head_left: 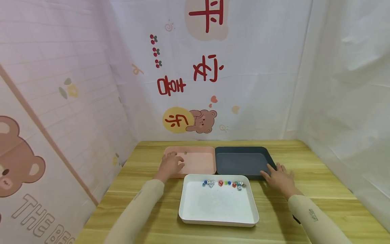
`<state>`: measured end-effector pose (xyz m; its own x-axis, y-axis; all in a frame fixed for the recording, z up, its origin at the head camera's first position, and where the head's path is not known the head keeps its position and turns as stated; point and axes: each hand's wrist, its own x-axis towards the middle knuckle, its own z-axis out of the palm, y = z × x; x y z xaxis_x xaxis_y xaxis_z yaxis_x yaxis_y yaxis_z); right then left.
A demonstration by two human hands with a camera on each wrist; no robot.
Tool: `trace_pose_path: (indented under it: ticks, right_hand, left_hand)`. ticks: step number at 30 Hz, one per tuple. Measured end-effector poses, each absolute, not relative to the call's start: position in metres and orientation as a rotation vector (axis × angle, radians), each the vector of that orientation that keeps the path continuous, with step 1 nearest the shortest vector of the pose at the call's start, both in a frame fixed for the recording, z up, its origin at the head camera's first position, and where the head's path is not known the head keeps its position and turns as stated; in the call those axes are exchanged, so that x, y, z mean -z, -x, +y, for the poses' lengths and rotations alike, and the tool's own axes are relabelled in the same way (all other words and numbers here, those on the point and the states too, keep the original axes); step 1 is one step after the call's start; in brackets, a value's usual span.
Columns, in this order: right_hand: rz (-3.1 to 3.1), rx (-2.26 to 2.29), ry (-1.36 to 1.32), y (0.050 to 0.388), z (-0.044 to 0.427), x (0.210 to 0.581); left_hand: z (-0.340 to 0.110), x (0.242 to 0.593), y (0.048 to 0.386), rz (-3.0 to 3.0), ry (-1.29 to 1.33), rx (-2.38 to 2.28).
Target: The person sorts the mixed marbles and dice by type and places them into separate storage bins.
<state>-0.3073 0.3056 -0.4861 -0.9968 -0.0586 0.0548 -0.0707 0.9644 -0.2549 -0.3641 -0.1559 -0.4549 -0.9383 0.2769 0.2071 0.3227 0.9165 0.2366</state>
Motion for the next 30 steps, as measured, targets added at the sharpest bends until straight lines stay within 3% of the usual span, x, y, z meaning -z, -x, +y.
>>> trace_pose_path:
  ticks: [30]
  right_hand:
    - [-3.113,-0.374,-0.181,0.309,0.308,0.491]
  left_hand:
    - [-0.135,0.464,0.335,-2.881,0.643,0.524]
